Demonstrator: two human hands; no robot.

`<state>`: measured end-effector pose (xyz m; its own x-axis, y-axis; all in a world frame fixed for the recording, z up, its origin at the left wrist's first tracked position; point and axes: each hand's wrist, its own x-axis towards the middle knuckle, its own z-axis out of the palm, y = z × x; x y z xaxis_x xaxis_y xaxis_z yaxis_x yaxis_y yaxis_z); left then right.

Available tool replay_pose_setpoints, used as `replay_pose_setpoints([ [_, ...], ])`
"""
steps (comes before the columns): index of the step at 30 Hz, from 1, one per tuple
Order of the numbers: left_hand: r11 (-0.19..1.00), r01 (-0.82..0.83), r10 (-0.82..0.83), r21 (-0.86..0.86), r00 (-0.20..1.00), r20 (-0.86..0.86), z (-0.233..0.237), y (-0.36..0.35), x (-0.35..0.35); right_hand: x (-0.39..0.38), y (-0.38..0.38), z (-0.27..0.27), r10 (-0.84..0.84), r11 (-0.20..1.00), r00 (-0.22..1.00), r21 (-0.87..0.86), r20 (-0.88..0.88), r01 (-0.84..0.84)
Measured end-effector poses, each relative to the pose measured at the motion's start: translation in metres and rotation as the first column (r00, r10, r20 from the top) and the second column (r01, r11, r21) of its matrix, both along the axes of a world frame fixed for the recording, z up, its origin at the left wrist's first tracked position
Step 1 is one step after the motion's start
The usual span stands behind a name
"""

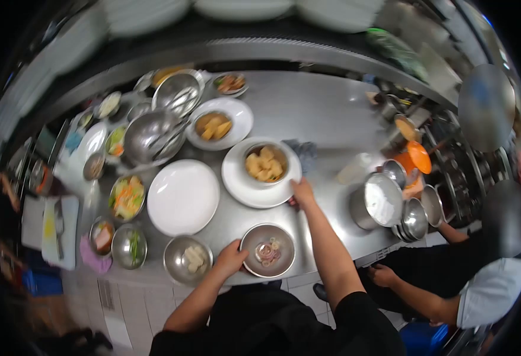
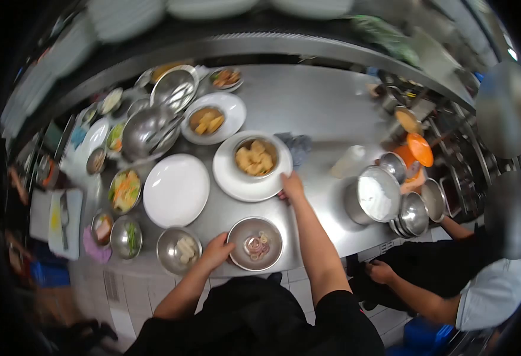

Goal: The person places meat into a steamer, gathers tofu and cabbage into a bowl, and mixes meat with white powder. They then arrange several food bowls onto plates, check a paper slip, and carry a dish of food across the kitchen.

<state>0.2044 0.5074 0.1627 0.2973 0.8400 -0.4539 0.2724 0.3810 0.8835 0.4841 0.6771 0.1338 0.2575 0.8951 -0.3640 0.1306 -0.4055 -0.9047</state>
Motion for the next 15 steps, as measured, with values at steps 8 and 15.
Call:
replay_pose_setpoints([
  [8, 0.990, -0.073, 0.102, -0.116, 0.960, 0.262, -0.004, 0.016, 0.036, 0.068, -0.086, 0.043, -0.200, 0.968, 0.972, 0.179, 0.126, 0.176],
  [15, 0.919, -0.322, 0.315, 0.226, 0.947, 0.067, 0.005, -0.015, 0.025, 0.133, -0.132, 0.075, -0.209, 0.907, 0.978, 0.375, 0.009, 0.191],
])
